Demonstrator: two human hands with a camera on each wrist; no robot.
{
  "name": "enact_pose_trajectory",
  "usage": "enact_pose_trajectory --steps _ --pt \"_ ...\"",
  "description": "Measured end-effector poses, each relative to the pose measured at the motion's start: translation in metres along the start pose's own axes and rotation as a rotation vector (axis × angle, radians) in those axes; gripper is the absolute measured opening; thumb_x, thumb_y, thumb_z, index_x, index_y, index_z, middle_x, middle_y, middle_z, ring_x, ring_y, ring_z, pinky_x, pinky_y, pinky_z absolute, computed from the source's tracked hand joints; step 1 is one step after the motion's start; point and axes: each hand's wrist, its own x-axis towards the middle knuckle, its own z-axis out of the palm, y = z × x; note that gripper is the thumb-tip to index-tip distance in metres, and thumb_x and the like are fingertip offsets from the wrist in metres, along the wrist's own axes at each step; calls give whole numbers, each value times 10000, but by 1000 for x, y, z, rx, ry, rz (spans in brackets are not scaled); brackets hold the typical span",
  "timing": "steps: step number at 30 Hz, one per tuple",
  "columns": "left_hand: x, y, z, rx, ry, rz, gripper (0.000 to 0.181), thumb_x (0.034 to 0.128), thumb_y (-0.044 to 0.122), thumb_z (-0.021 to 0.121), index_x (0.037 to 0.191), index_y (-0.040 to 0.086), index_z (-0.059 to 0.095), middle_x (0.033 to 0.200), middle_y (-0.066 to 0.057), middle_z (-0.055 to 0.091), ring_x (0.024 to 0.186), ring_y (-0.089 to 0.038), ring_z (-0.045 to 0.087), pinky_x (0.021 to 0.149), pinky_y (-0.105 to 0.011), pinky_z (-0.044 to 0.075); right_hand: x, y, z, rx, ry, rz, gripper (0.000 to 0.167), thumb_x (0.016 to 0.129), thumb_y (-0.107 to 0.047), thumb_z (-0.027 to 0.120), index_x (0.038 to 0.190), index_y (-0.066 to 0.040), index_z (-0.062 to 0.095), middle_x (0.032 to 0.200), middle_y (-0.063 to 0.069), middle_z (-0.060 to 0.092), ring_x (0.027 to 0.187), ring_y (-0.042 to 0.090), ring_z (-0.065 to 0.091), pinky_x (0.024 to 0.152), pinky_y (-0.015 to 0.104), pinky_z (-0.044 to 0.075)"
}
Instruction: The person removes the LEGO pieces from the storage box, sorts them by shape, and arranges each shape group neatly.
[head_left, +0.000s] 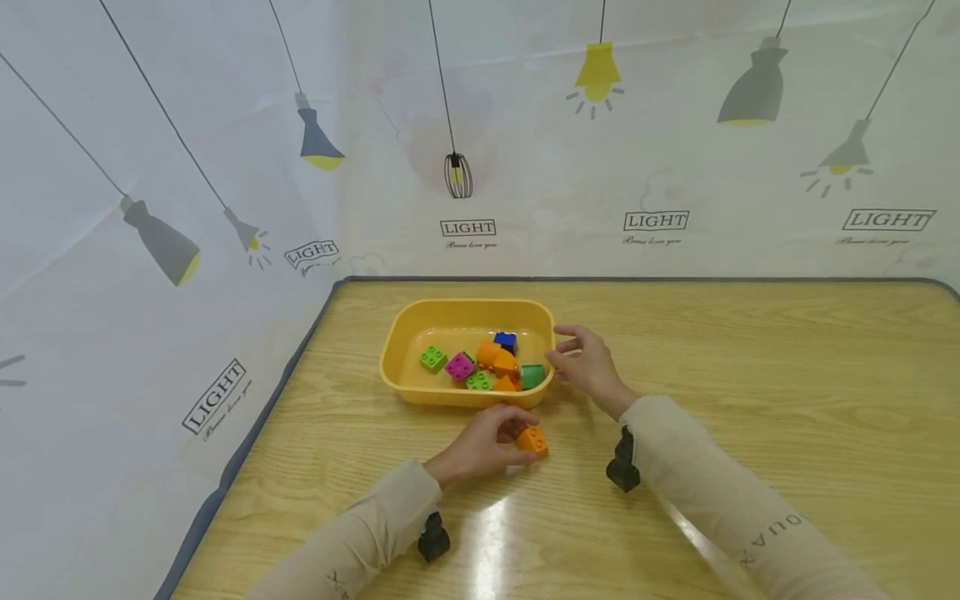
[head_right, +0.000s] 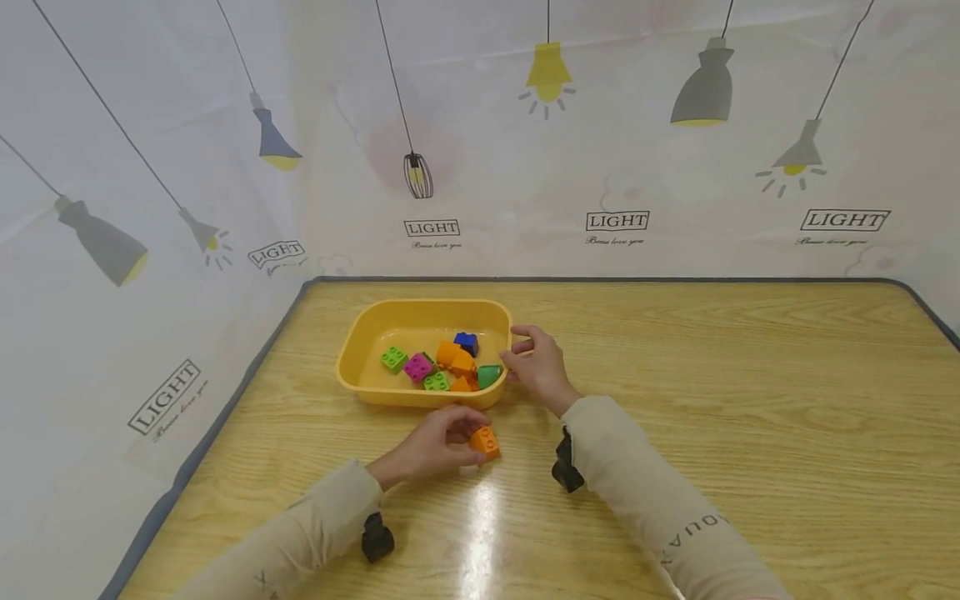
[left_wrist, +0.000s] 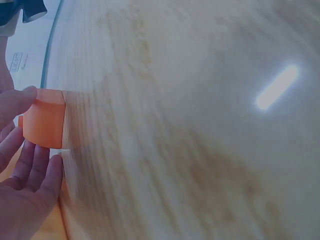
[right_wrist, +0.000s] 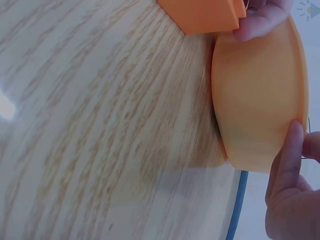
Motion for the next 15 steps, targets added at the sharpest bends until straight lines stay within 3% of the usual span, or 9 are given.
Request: enact_pose_trajectory --steps 4,15 --pt "-1 0 0 6 0 5 389 760 148 704 1116 51 584 1041 -10 558 935 -129 528 831 -222 438 0 1 0 7 -5 3 461 853 -55 571 1276 22 404 1044 233 506 868 336 583 684 368 517" --pt "3 1 -2 140 1 65 364 786 155 677 1133 74 601 1091 10 591 1006 -120 507 881 -249 404 1 2 0 3 -2 12 464 856 -63 571 1281 10 403 1063 233 497 875 321 581 679 347 519"
